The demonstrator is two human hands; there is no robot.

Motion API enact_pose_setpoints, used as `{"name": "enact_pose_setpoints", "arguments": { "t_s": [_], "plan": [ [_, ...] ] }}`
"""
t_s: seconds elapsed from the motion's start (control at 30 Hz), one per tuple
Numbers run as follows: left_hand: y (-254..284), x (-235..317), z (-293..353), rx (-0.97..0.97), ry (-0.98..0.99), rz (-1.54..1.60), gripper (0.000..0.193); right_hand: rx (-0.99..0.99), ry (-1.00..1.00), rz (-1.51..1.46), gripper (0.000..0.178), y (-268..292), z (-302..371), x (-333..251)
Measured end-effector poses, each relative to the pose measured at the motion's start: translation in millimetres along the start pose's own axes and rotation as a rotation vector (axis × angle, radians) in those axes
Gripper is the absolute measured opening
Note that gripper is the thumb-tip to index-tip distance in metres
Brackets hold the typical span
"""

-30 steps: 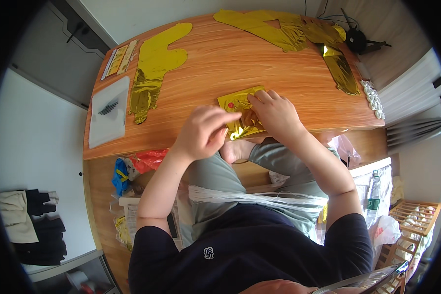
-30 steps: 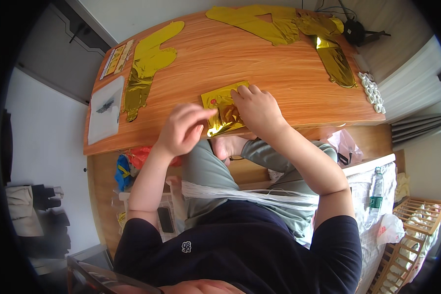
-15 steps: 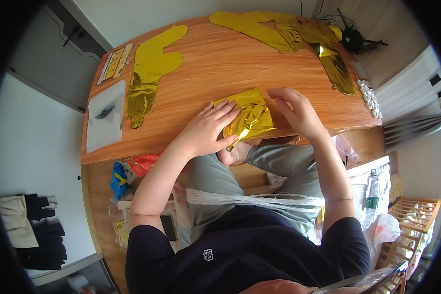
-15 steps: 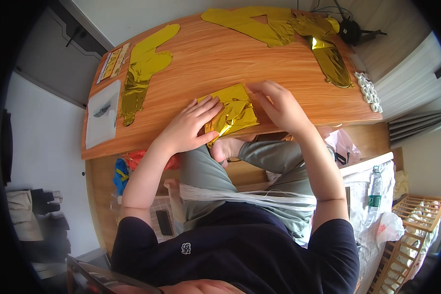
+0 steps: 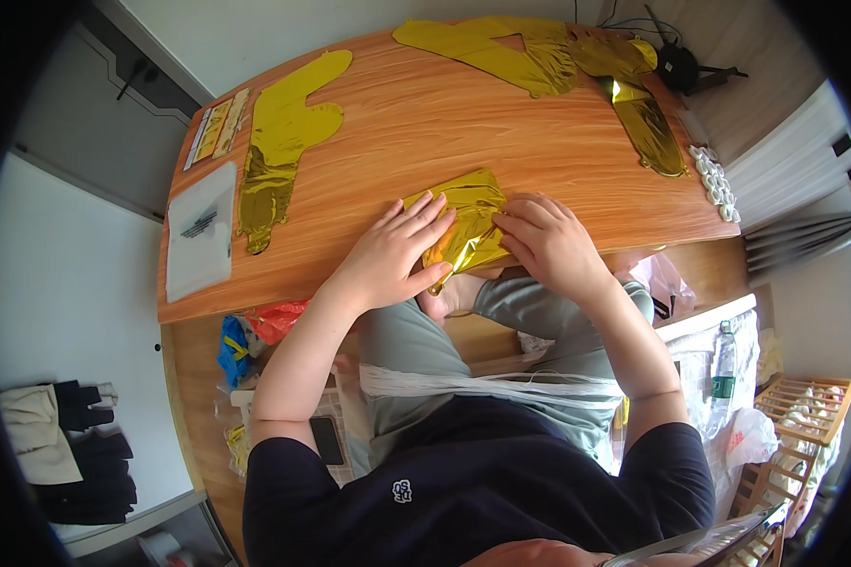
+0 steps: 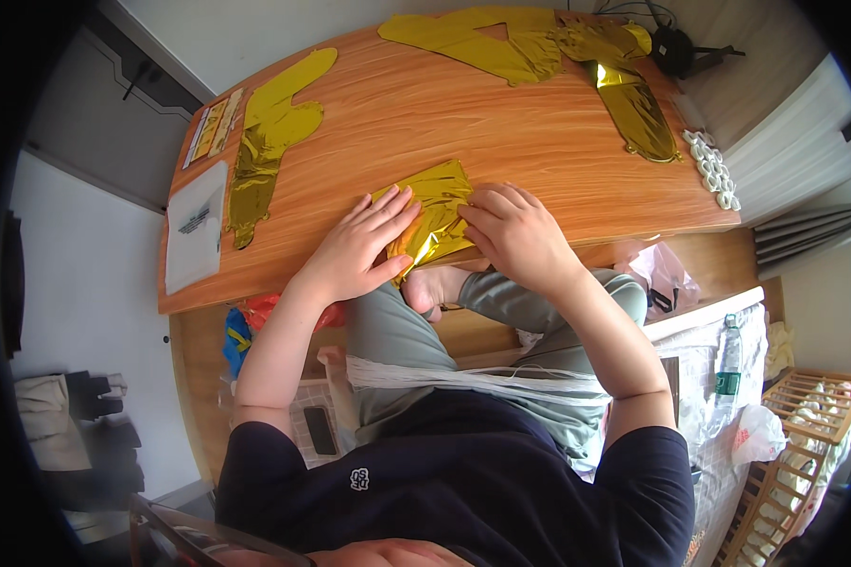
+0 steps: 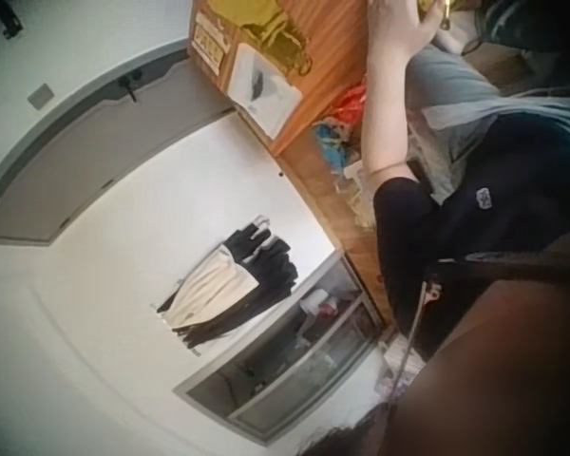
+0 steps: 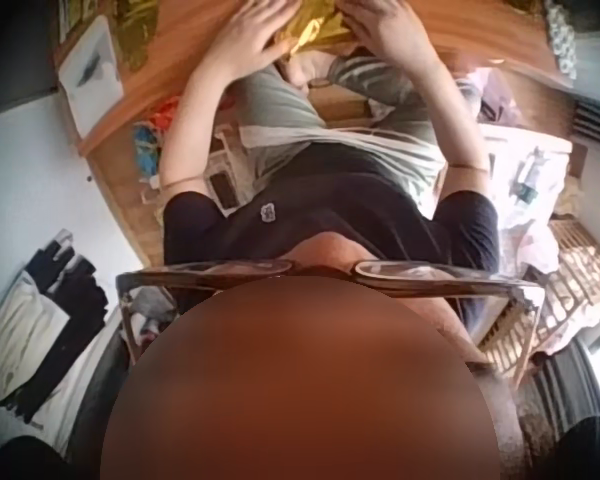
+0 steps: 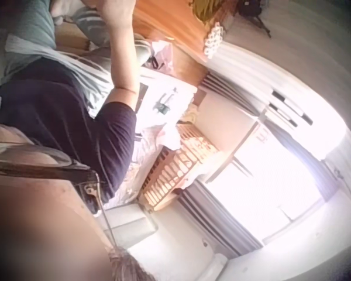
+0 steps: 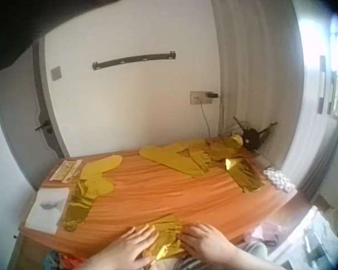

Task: Folding gold-colored foil letter balloons at a wooden desk.

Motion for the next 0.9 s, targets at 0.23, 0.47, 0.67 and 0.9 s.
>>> {"name": "enact_pose_setpoints", "arguments": {
  "t_s": [0.23, 0.47, 0.67, 0.9],
  "plan": [
    [5, 23, 0, 0.037, 0.058, 0.007, 0.058, -0.035, -0.002, 0.123, 0.026, 9, -2, 10],
    [15, 18, -51, 0.063, 0.039, -0.049, 0.032, -0.068, 0.017, 0.119, 0.025, 8, -20, 21],
    [-6, -20, -75, -0.028, -0.254, -0.069, 0.065, -0.154, -0.037, 0.126, 0.033, 13, -20, 19],
    [-18, -29, -74, -0.078, -0.275, -0.107, 0.069, -0.144, -0.088, 0.022, 0.046, 14, -12, 21]
  ]
}}
Point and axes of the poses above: each hand's wrist, its own z-axis away from the middle knuckle, its own y-axis out of the back of the hand, x = y × z, the point moved 1 cm from there along -z, towards the middle knuckle, and after that the axes turned 3 degrees about z, right-handed, at the moved point
